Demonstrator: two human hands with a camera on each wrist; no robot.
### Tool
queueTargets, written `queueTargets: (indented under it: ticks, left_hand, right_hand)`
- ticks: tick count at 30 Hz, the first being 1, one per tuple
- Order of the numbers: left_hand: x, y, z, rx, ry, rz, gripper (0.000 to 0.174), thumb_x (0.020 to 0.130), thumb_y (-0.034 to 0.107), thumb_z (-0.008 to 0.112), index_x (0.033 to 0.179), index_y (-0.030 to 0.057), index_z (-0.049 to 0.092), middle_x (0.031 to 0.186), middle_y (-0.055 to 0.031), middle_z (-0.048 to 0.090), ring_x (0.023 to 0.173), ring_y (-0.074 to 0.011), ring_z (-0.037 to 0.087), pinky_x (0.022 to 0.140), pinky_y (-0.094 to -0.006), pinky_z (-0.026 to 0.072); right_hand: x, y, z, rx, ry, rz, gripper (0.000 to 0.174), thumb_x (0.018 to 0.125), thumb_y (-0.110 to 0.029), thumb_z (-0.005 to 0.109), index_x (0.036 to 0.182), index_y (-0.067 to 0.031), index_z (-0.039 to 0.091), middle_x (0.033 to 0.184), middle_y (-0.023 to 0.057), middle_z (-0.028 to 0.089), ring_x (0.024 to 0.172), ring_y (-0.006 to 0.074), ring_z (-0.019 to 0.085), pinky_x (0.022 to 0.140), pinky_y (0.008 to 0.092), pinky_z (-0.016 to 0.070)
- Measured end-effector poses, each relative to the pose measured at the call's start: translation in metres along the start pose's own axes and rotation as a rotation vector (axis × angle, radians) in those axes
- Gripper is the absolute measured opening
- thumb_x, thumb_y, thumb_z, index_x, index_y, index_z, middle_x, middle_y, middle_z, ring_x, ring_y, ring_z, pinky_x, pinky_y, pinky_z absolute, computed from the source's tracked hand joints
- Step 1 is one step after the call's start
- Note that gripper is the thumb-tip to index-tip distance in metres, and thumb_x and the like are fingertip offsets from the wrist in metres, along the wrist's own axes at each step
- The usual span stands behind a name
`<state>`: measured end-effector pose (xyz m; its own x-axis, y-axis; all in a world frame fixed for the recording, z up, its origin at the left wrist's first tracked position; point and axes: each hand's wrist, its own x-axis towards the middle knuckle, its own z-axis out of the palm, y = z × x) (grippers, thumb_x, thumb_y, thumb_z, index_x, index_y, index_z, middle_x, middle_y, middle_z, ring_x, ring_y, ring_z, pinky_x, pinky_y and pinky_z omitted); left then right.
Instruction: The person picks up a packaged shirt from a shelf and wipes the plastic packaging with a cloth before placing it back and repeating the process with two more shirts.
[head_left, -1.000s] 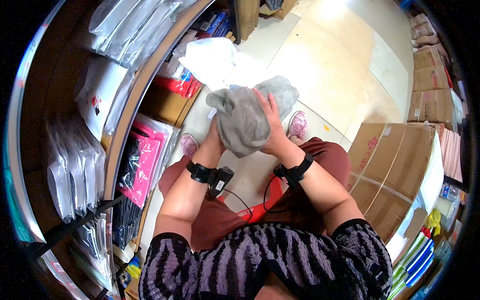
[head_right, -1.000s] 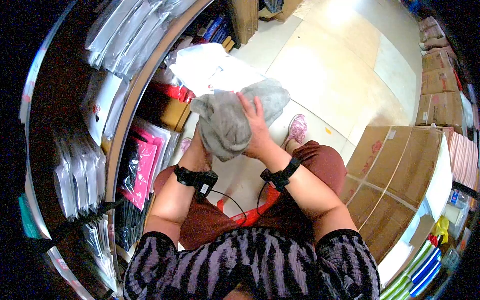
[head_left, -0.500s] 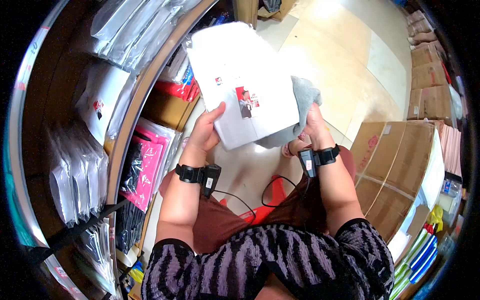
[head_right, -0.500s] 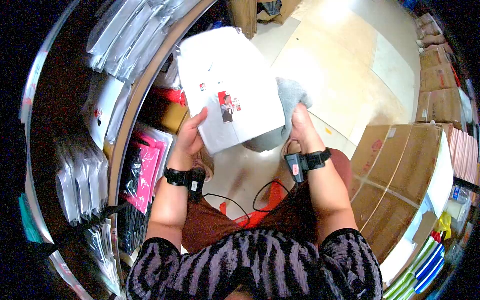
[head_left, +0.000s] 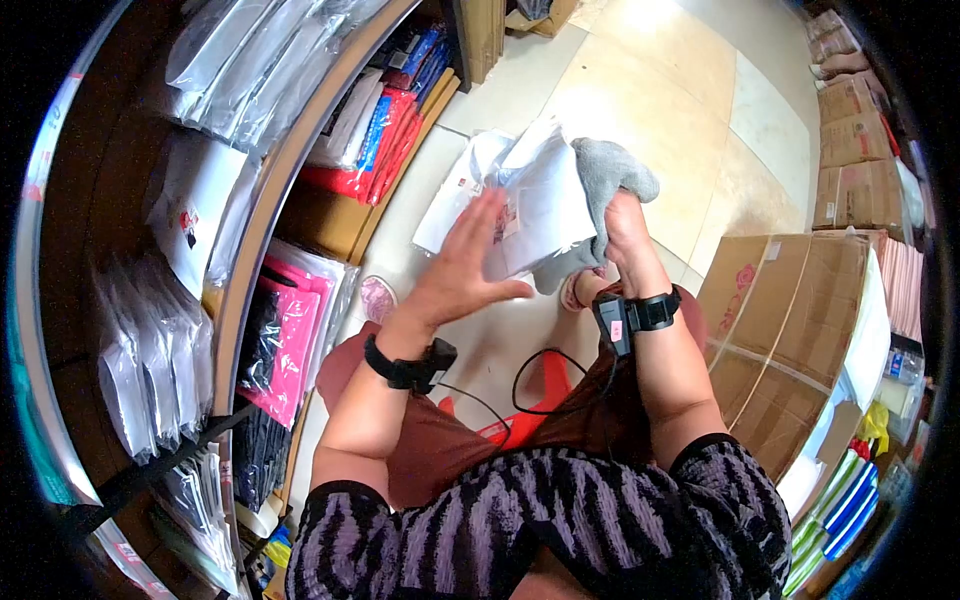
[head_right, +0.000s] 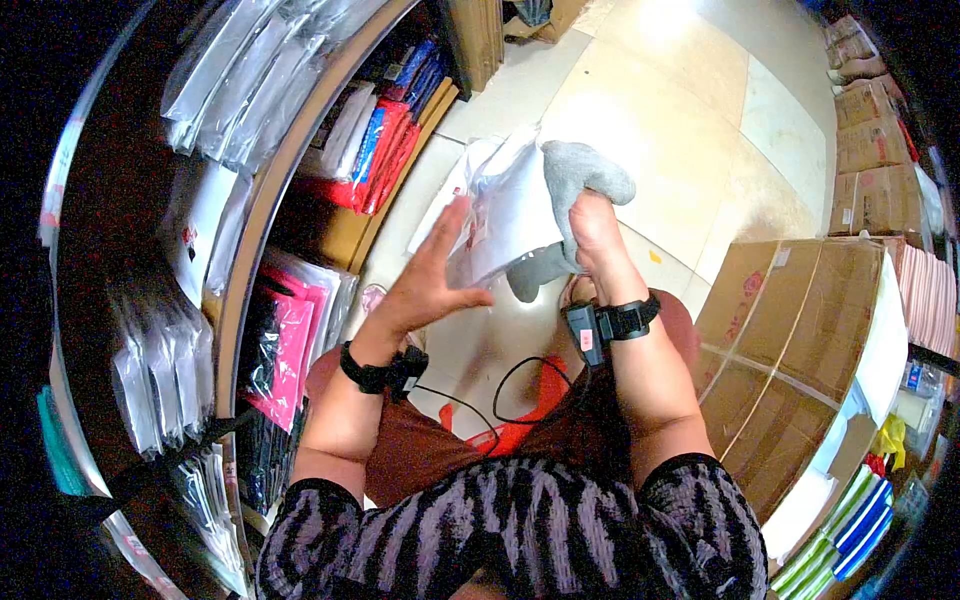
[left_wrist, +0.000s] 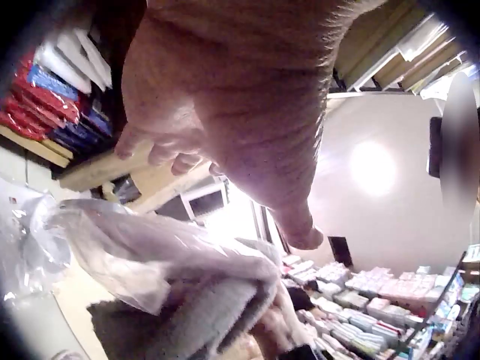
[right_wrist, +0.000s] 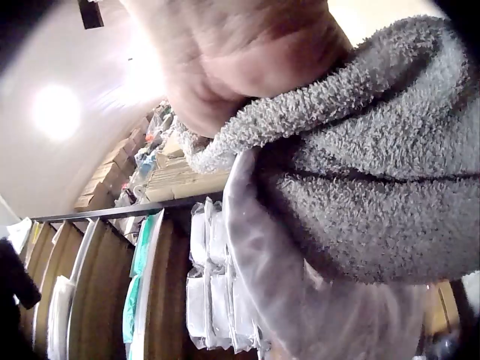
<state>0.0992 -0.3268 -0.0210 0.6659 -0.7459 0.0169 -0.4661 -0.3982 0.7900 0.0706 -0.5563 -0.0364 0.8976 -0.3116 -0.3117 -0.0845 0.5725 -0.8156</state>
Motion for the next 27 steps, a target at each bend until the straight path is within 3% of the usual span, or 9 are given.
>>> queueTargets:
  ticks: [8,10,11,12,14,18,19,23,27]
  left_hand:
    - [0.005,-0.017,0.006,-0.693,0.076,-0.214,0.059,0.096,0.03,0.045,0.143,0.0002,0.024,0.146,-0.0163,0.028,0.136,-0.0245,0.026,0.111,-0.034,0.0215]
    - [0.005,-0.04,0.009,-0.91,0.111,-0.254,0.057,0.098,0.033,0.04,0.143,0.0003,0.024,0.143,-0.0139,0.033,0.133,-0.0226,0.031,0.11,-0.0329,0.0244]
    - [0.004,-0.048,0.013,-0.973,0.128,-0.26,0.057,0.099,0.033,0.039,0.143,0.0011,0.023,0.143,-0.0129,0.033,0.132,-0.0218,0.032,0.11,-0.0322,0.0249]
    - [0.003,-0.057,0.018,-1.035,0.146,-0.266,0.057,0.099,0.034,0.038,0.143,0.0019,0.023,0.143,-0.0118,0.034,0.131,-0.021,0.033,0.11,-0.0314,0.0254]
    - [-0.006,-0.051,0.034,-0.999,0.181,-0.146,0.061,0.097,0.034,0.042,0.144,0.0009,0.021,0.146,-0.0112,0.029,0.135,-0.0214,0.027,0.111,-0.0315,0.0212]
    - [-0.004,-0.017,0.025,-1.476,0.166,-0.015,0.06,0.097,0.035,0.042,0.144,0.0037,0.02,0.143,-0.0096,0.034,0.129,-0.0214,0.038,0.11,-0.0336,0.0289]
    - [-0.005,-0.013,0.024,-1.441,0.217,-0.188,0.056,0.098,0.035,0.039,0.142,0.0036,0.024,0.142,-0.01,0.036,0.126,-0.0221,0.041,0.107,-0.0367,0.0332]
    - [-0.002,0.002,0.002,-1.551,0.121,-0.319,0.055,0.099,0.038,0.034,0.138,-0.0002,0.032,0.134,-0.0142,0.046,0.121,-0.0256,0.047,0.103,-0.0405,0.0364]
    - [-0.013,0.019,-0.028,-1.609,0.253,-0.325,0.059,0.098,0.041,0.036,0.138,-0.0016,0.031,0.135,-0.0162,0.045,0.12,-0.029,0.048,0.103,-0.0416,0.0366]
  right_hand:
    - [0.0,0.02,0.002,-0.105,-0.164,-0.129,0.038,0.094,-0.024,0.052,0.124,-0.0008,0.05,0.122,0.0099,0.055,0.107,0.0204,0.056,0.09,0.0312,0.0463]
    - [-0.005,0.028,0.005,-1.024,-0.368,-0.398,0.051,0.091,-0.024,0.054,0.134,-0.0025,0.04,0.138,0.0154,0.039,0.127,0.0284,0.037,0.106,0.0373,0.0281]
    - [-0.02,0.044,0.016,-1.121,-0.482,-0.464,0.059,0.087,-0.023,0.058,0.138,-0.0049,0.035,0.144,0.0179,0.03,0.135,0.0321,0.027,0.112,0.0408,0.0183]
    - [-0.029,0.062,0.026,-1.214,-0.504,-0.874,0.072,0.081,-0.033,0.063,0.14,-0.0042,0.033,0.148,0.0185,0.023,0.139,0.0328,0.015,0.113,0.0462,0.0077]
    - [-0.048,0.058,0.055,-1.009,-0.357,-0.713,0.072,0.078,-0.04,0.061,0.136,-0.0034,0.038,0.146,0.0218,0.025,0.138,0.0382,0.016,0.11,0.0513,0.0117]
    - [-0.027,0.051,0.045,-1.302,-0.233,-0.895,0.059,0.08,-0.035,0.06,0.13,-0.0063,0.046,0.143,0.0214,0.029,0.135,0.0407,0.02,0.108,0.051,0.0172]
    - [-0.023,0.049,0.043,-1.291,-0.187,-0.912,0.056,0.081,-0.033,0.06,0.129,-0.0069,0.048,0.142,0.0207,0.03,0.134,0.0411,0.022,0.108,0.0505,0.0184]
    - [-0.004,0.059,0.024,-0.722,-0.073,-0.577,0.052,0.083,-0.025,0.056,0.128,-0.0003,0.046,0.127,0.0216,0.047,0.114,0.0395,0.046,0.1,0.0396,0.0354]
    - [0.006,0.051,-0.001,-0.668,-0.029,0.095,0.054,0.095,-0.034,0.042,0.132,0.0053,0.039,0.132,0.022,0.046,0.118,0.0281,0.048,0.1,0.0324,0.0367]
